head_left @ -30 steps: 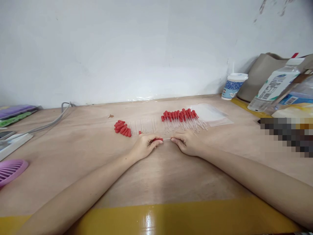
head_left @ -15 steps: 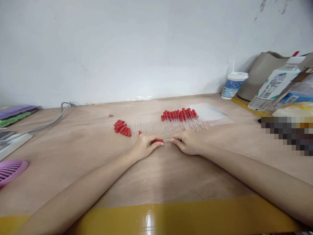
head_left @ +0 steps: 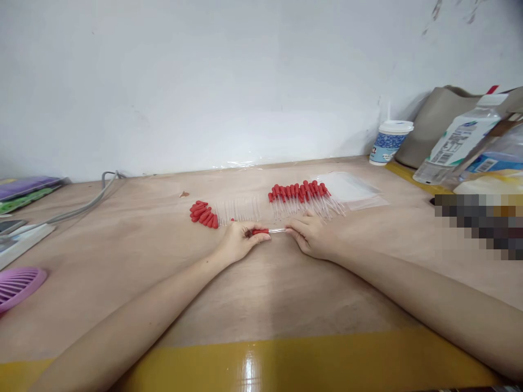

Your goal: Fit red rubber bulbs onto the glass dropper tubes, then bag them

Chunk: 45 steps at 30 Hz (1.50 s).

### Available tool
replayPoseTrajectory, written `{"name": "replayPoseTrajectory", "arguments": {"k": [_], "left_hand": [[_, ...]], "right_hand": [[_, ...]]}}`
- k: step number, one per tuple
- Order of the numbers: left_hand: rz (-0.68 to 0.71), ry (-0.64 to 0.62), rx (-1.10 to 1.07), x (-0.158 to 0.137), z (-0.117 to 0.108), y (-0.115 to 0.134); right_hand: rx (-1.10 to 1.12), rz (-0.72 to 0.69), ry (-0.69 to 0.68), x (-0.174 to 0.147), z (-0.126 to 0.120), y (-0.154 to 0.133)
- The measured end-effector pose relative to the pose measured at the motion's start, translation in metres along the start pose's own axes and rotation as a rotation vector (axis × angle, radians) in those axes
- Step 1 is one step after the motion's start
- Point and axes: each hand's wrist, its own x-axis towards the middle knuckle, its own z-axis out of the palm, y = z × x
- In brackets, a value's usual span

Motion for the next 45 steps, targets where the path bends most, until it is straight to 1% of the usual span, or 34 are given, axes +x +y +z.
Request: {"name": "replayPoseTrajectory", "arguments": {"k": [3,6,10,13,16,19,21,23,25,27,29,31,33,37,39,42,45], "left_hand": [[-0.026,0.002,-0.106,0.001,0.001,-0.002],[-0.011,0.004,-0.147,0.001,0.002,-0.001],[0.066,0.002,-0.108,-0.001,0.002,0.001],[0.098,0.008,-0.071,-0.001,0.002,0.002],[0.108,0.021,-0.027,-0.001,0.002,0.004],[0.123,0.043,0.017,-0.001,0.001,0.007],[0.126,0.044,0.054,-0.002,0.000,0.009],[0.114,0.066,0.109,-0.003,-0.002,0.009],[0.094,0.119,0.176,-0.004,-0.005,0.007],[0.088,0.145,0.247,-0.005,-0.008,0.005],[0.111,0.116,0.314,-0.007,-0.011,0.002],[0.155,0.076,0.372,-0.008,-0.012,0.001],[0.188,0.065,0.405,-0.008,-0.012,0.001],[0.200,0.061,0.402,-0.007,-0.011,0.001],[0.204,0.056,0.395,-0.007,-0.011,0.002],[0.207,0.048,0.384,-0.007,-0.012,0.001],[0.203,0.047,0.389,-0.007,-0.011,0.001]], "right_hand": [[0.041,0.015,0.016,0.001,0.003,-0.003],[0.069,0.049,-0.056,0.004,0.001,-0.007],[0.053,0.097,-0.183,0.008,-0.007,-0.014],[0.029,0.133,-0.246,0.010,-0.011,-0.018],[0.013,0.171,-0.266,0.010,-0.009,-0.019],[0.021,0.166,-0.270,0.010,-0.007,-0.017],[0.024,0.140,-0.289,0.011,-0.010,-0.017],[0.029,0.131,-0.323,0.014,-0.018,-0.016],[0.054,0.184,-0.357,0.020,-0.029,-0.014],[0.093,0.311,-0.340,0.029,-0.038,-0.010],[0.134,0.467,-0.280,0.040,-0.041,-0.004],[0.158,0.601,-0.241,0.053,-0.036,0.002],[0.101,0.698,-0.240,0.065,-0.024,0.006],[-0.107,0.759,-0.246,0.083,0.005,0.006],[-0.179,0.783,-0.240,0.087,0.015,0.005],[-0.219,0.809,-0.247,0.088,0.022,0.004],[-0.199,0.790,-0.294,0.087,0.022,0.003]]}}
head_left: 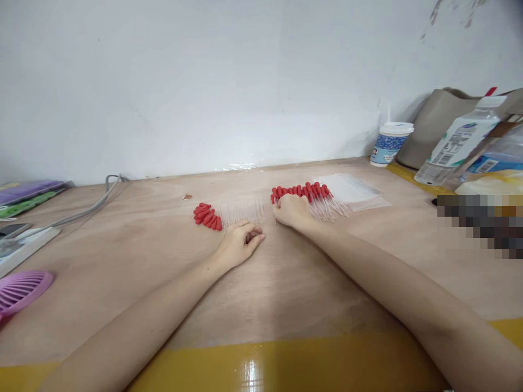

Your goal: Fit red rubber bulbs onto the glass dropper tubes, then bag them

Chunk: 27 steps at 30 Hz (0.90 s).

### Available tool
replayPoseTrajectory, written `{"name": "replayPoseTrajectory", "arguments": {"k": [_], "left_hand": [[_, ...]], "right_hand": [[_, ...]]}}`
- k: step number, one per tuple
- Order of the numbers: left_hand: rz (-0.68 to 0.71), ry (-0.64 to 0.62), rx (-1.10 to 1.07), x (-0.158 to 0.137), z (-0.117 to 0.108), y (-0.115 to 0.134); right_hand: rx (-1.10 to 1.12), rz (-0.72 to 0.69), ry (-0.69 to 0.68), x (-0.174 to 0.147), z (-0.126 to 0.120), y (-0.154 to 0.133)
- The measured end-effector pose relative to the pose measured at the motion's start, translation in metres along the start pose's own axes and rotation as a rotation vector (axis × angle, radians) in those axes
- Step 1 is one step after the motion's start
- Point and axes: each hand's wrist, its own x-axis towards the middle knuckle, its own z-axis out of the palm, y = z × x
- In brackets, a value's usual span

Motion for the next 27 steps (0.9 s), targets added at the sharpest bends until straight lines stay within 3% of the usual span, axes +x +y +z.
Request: {"name": "replayPoseTrajectory", "arguments": {"k": [12,17,19,23,27], "left_hand": [[0.010,0.009,0.000,-0.001,0.000,0.000],[0.010,0.235,0.123,-0.001,-0.007,-0.004],[-0.045,0.266,0.234,-0.001,-0.014,-0.007],[-0.158,0.145,0.536,-0.001,-0.027,-0.010],[-0.127,0.054,0.642,-0.002,-0.028,-0.010]], "right_hand": [[0.008,0.007,-0.069,0.000,-0.003,-0.003],[-0.009,-0.085,0.055,0.003,-0.009,-0.012],[-0.003,-0.088,0.059,0.008,-0.008,-0.017],[0.006,-0.003,-0.027,0.021,-0.001,-0.029],[0.007,0.050,-0.083,0.030,0.006,-0.037]]}}
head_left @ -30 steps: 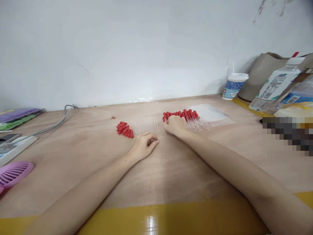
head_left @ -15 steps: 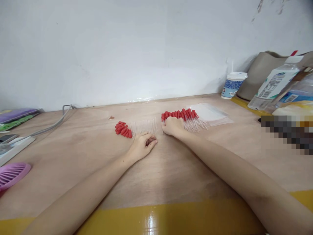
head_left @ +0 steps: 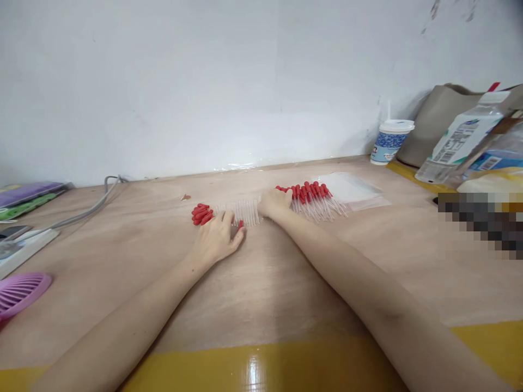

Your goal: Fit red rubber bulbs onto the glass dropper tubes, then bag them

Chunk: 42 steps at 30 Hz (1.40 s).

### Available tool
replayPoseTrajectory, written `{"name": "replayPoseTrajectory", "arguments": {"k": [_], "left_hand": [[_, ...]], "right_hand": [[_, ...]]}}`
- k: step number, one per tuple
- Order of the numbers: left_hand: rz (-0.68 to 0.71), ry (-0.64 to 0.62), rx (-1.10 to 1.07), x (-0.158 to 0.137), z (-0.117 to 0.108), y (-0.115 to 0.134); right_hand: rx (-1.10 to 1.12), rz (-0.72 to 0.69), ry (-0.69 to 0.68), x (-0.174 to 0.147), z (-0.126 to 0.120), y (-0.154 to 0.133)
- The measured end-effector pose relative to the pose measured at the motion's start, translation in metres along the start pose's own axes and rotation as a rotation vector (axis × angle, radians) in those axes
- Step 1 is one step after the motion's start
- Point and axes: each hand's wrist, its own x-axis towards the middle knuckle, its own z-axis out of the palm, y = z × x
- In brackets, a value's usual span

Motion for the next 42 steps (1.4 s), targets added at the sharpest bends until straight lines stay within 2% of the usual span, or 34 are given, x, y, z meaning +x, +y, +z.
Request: {"name": "replayPoseTrajectory", "arguments": {"k": [6,9,14,16,20,23,25,30,34,42], "left_hand": [[0.057,-0.008,-0.043,-0.002,0.009,0.005],[0.061,0.026,-0.095,-0.003,0.012,0.006],[0.143,0.159,-0.232,-0.004,0.012,0.008],[0.175,0.178,-0.294,-0.005,0.011,0.011],[0.179,0.162,-0.422,-0.007,0.011,0.020],[0.140,0.097,-0.552,-0.007,0.012,0.027],[0.076,0.055,-0.671,-0.008,0.013,0.031],[-0.080,-0.054,-0.955,-0.007,0.017,0.035],[-0.090,-0.120,-0.998,-0.007,0.023,0.032],[-0.064,-0.018,-0.971,-0.005,0.025,0.034]], "right_hand": [[-0.003,0.011,-0.036,0.001,0.003,-0.008],[0.015,0.023,-0.031,-0.003,-0.002,-0.009],[0.059,-0.020,0.054,-0.026,-0.015,0.017],[0.086,-0.138,0.204,-0.040,-0.015,0.039],[0.147,-0.423,0.364,-0.066,-0.004,0.090],[0.222,-0.593,0.441,-0.079,0.003,0.117],[0.275,-0.657,0.448,-0.084,0.004,0.124],[0.307,-0.739,0.361,-0.093,0.006,0.114],[0.335,-0.743,0.334,-0.097,0.009,0.103],[0.314,-0.746,0.328,-0.100,0.007,0.092]]}}
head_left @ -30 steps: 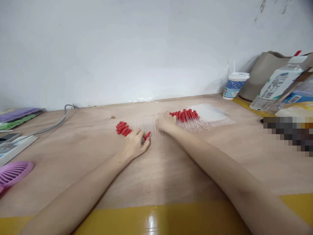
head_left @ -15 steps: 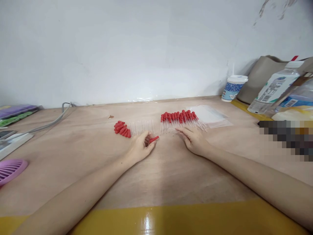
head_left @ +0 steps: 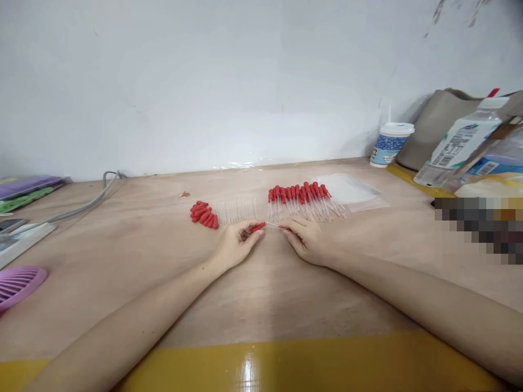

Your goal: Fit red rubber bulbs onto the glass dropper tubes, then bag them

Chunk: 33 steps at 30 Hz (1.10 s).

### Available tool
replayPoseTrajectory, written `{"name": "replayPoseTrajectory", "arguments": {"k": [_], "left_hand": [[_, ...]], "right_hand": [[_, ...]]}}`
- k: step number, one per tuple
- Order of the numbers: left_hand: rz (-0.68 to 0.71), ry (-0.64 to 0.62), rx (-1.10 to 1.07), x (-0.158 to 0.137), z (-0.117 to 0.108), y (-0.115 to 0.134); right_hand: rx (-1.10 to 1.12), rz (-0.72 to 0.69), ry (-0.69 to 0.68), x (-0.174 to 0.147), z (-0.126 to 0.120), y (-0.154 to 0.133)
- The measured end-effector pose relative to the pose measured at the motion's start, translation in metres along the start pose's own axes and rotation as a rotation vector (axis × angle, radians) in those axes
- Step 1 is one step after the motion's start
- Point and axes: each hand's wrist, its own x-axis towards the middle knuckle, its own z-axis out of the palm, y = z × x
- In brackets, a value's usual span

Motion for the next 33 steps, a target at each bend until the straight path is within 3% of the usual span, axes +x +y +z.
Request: {"name": "replayPoseTrajectory", "arguments": {"k": [4,11,16,21,27,33], "left_hand": [[0.010,0.014,-0.044,0.002,0.002,0.004],[-0.148,-0.012,-0.375,0.006,0.007,0.003],[-0.207,-0.073,-0.478,0.007,0.003,0.010],[-0.219,-0.167,-0.505,0.006,0.001,0.014],[-0.238,-0.201,-0.430,0.004,0.004,0.012],[-0.149,-0.180,-0.244,0.006,0.001,0.011]], "right_hand": [[0.036,-0.010,-0.034,0.000,-0.001,-0.001],[0.141,-0.025,-0.016,0.000,0.000,0.000],[0.194,0.003,-0.042,0.002,-0.001,0.000],[0.119,-0.079,-0.068,0.005,-0.006,0.009],[-0.267,-0.283,-0.058,0.005,-0.011,0.012],[-0.121,-0.156,-0.003,0.002,-0.002,0.011]]}}
